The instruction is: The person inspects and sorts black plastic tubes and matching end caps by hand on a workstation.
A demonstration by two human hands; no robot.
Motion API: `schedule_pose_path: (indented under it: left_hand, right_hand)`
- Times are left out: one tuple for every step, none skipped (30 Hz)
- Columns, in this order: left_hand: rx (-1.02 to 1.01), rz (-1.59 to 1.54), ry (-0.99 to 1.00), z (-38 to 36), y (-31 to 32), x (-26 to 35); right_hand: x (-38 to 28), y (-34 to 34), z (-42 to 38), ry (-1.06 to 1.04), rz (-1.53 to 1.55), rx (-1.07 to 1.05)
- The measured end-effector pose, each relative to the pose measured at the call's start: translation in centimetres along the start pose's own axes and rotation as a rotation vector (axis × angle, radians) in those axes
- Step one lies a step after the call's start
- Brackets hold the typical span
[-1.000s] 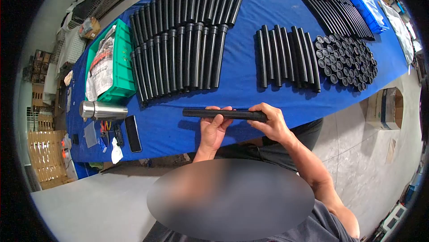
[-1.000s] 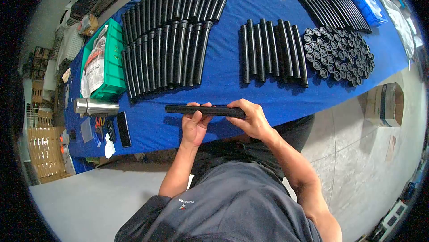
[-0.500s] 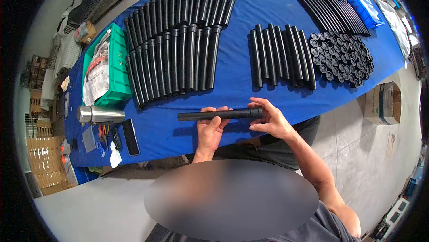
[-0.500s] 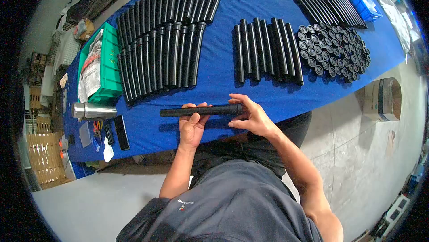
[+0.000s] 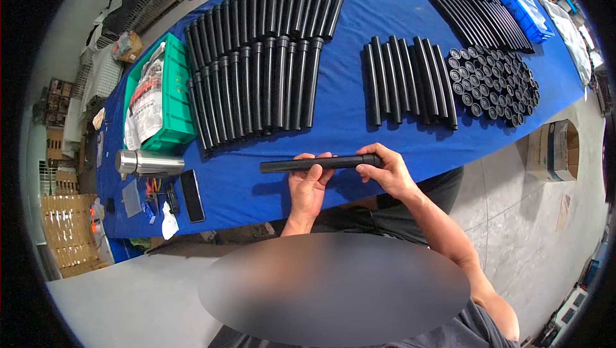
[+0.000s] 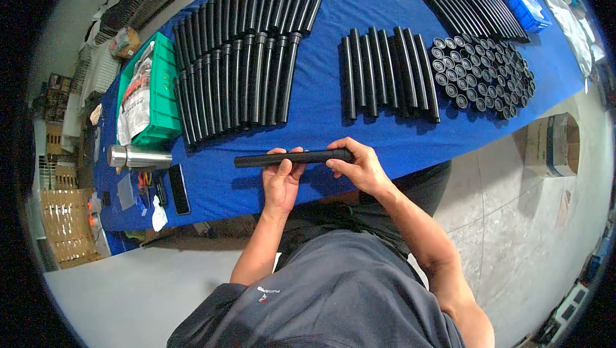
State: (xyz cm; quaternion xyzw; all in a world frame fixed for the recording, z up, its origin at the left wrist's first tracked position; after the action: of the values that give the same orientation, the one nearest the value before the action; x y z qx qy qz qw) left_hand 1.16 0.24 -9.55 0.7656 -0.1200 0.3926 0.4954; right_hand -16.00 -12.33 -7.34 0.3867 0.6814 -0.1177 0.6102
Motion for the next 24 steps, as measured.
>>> schedule_pose_path:
  left_hand:
    - [0.004,-0.007,-0.005,0.0,0.2,0.1]
    - [0.007,-0.014,-0.01,-0.1,0.4,0.2]
    - [0.011,-0.02,-0.016,-0.1,0.7,0.3]
    - [-0.003,-0.016,-0.014,-0.1,0.4,0.2]
    - [-0.017,-0.012,-0.012,-0.1,-0.1,0.0]
    - [-0.031,-0.008,-0.01,-0.1,-0.3,0.1]
    - [-0.039,0.001,-0.015,-0.2,-0.5,0.0]
    - [-0.047,0.011,-0.021,-0.2,-0.6,-0.1]
    - [-0.06,0.02,-0.026,-0.2,-0.5,-0.1]
    - [-0.062,0.015,-0.022,-0.1,-0.6,-0.2]
    - [-0.065,0.011,-0.015,0.0,-0.7,-0.3]
    - [-0.067,0.007,-0.007,0.1,-0.6,-0.2]
    - [-0.09,-0.01,0.006,0.2,-0.5,-0.1]
    - [-0.113,-0.026,0.019,0.2,-0.5,0.0]
    - [-0.134,-0.041,0.032,0.3,-0.4,0.2]
    - [-0.152,-0.037,0.013,0.2,-0.5,0.3]
    - [-0.171,-0.033,-0.01,0.1,-0.7,0.4]
    - [-0.19,-0.03,-0.033,0.0,-0.7,0.3]
    - [-0.18,-0.044,-0.03,-0.1,-0.8,0.1]
    - [-0.17,-0.055,-0.027,-0.2,-1.0,0.0]
    - [-0.165,-0.063,-0.02,-0.1,-0.9,0.2]
    - [-0.078,-0.13,-0.07,-0.3,-0.8,0.1]
    - [0.014,-0.197,-0.122,-1.2,-0.6,-0.3]
    - [0.105,-0.263,-0.174,-2.0,0.1,-0.5]
  right_hand:
    - [0.2,-0.3,0.0,0.016,-0.013,-0.012]
    - [0.3,-0.4,0.1,0.032,-0.025,-0.023]
    - [-0.2,-0.1,-0.1,0.007,0.032,-0.033]
    - [-0.8,0.2,-0.6,-0.018,0.088,-0.042]
    - [-1.3,0.4,-0.8,-0.043,0.145,-0.052]
    - [-1.1,0.1,-0.7,-0.085,0.08,-0.074]
    - [-0.6,-0.5,-0.6,-0.125,0.014,-0.096]
    - [-0.4,-1.0,-0.6,-0.165,-0.052,-0.117]
    - [-1.5,-0.6,-0.8,-0.115,-0.092,-0.1]
    - [-1.1,-0.7,-0.8,-0.075,-0.081,-0.118]
    - [-0.5,-0.8,-0.5,-0.037,-0.071,-0.138]
    - [-0.6,-0.6,-0.3,0.002,-0.061,-0.158]
    - [-1.0,-0.3,-0.5,0.015,-0.08,-0.063]
    - [-1.0,-0.3,-0.6,0.07,0.041,-0.043]
    - [-0.9,-0.3,-0.7,0.125,0.163,-0.023]
    - [-0.7,-0.3,-0.8,0.181,0.287,-0.001]
    - [-0.5,-0.3,-0.7,0.192,0.287,0.026]
    - [-0.7,-0.2,-0.7,0.179,0.281,0.032]
    - [-1.0,-0.1,-0.8,0.167,0.273,0.037]
    - [-1.4,0.2,-0.8,0.153,0.268,0.04]
    - [-1.9,0.5,-0.8,0.093,0.319,0.023]
    - [-2.5,0.9,-0.7,0.03,0.369,0.005]
    - [-2.8,1.2,-0.8,-0.027,0.421,-0.012]
    - [-2.8,1.3,-0.5,-0.024,0.447,-0.018]
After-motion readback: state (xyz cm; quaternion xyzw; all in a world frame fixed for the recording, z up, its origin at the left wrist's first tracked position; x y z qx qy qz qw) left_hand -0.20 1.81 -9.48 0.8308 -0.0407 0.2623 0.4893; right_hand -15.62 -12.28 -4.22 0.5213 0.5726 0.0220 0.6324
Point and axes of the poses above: each hand's wrist, its own z-axis towards the middle knuckle, its own y-axis out of the palm, x = y × z, the point moved 3 cm from there along z, towards the middle knuckle, and after that the axes turned 10 degrees about z, right-handed, at the moved point
